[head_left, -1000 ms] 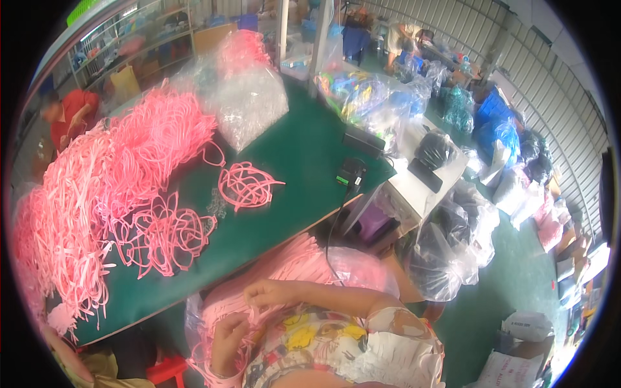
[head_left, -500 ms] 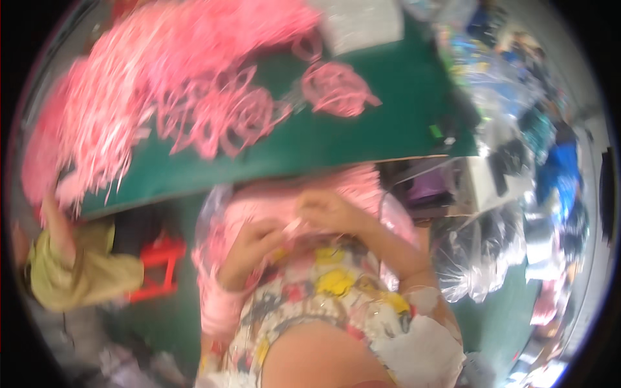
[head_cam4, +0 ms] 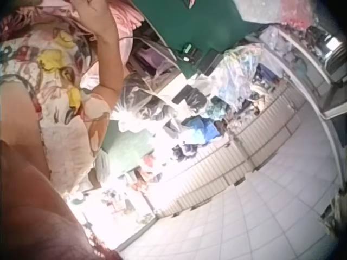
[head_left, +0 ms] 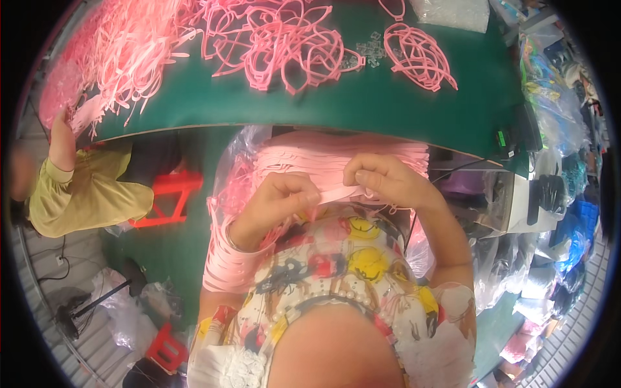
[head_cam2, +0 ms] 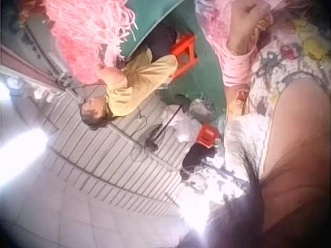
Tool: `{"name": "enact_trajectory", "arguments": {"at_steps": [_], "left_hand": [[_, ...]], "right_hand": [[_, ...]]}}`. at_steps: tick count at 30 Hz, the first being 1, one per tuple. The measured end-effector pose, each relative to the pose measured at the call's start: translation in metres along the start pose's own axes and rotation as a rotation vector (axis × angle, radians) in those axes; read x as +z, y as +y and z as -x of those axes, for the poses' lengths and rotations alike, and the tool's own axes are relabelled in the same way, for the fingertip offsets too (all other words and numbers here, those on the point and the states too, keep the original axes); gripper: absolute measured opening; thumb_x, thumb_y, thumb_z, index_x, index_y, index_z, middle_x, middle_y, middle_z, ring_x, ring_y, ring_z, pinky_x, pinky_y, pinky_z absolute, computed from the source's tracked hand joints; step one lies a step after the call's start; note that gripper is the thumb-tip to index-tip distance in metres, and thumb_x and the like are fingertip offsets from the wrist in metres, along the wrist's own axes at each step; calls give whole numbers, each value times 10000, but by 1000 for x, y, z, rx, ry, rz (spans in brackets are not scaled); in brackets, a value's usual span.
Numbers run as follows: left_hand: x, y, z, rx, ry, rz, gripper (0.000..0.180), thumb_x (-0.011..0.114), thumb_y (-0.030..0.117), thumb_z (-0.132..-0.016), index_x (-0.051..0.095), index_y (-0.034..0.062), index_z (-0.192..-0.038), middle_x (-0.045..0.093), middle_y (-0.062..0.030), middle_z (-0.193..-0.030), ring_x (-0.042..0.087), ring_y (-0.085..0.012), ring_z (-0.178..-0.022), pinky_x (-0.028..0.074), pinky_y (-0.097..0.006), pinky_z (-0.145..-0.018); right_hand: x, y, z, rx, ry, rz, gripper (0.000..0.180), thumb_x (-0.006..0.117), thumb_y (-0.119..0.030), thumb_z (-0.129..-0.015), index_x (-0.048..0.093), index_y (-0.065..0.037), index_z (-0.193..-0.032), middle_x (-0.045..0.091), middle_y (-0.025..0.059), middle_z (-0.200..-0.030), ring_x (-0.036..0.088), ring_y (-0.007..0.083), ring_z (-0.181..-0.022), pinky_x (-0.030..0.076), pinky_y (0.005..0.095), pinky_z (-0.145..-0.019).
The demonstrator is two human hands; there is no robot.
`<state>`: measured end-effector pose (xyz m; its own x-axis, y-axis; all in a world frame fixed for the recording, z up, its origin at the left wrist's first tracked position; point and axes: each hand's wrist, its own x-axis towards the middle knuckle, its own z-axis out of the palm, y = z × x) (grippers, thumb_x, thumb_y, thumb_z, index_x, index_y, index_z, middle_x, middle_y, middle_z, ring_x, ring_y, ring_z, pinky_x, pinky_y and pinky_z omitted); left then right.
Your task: The person sits at a green table in a factory setting, repeatedly picking up pink elastic straps and small clear plastic clips. They insert the ends of the straps into the clips to secure them, then place the finished items onto a pile on the table.
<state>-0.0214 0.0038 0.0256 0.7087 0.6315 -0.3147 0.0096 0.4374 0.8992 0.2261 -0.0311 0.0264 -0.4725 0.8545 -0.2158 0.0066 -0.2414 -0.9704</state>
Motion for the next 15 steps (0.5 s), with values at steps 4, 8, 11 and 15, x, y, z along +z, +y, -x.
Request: {"name": "enact_trajectory", "arguments": {"at_steps": [4,8,11,15], "left_hand": [[-9,-2,3,-17,9,-31,151,651,126,-854,674,-7,-786,611,-44,-722,575,-103,-677,438,-239,-620],[-11,-6,10,-18,36,-44,127,664,101,-838,680,-15,-790,613,-50,-721,580,-104,-654,441,-232,-600],[-9,-8,9,-83,68,-12,122,679,98,-825,683,-20,-792,627,-53,-712,587,-101,-640,440,-223,-580],[-2,-3,9,-158,105,-31,126,696,102,-812,685,-20,-786,640,-53,-691,589,-91,-629,437,-213,-565]], "right_hand": [[-7,11,-5,-79,-72,45,177,507,-119,-937,584,-9,-1053,599,33,-1005,546,104,-912,457,264,-798],[-4,8,-5,44,-95,52,187,493,-89,-927,583,5,-1063,613,42,-1008,558,117,-940,455,271,-816],[-5,3,-5,76,-99,92,192,478,-55,-910,585,11,-1055,622,49,-990,567,117,-924,456,270,-810],[-6,4,-6,95,-97,115,198,469,-32,-891,589,14,-1042,631,58,-964,578,124,-890,460,269,-790]]}}
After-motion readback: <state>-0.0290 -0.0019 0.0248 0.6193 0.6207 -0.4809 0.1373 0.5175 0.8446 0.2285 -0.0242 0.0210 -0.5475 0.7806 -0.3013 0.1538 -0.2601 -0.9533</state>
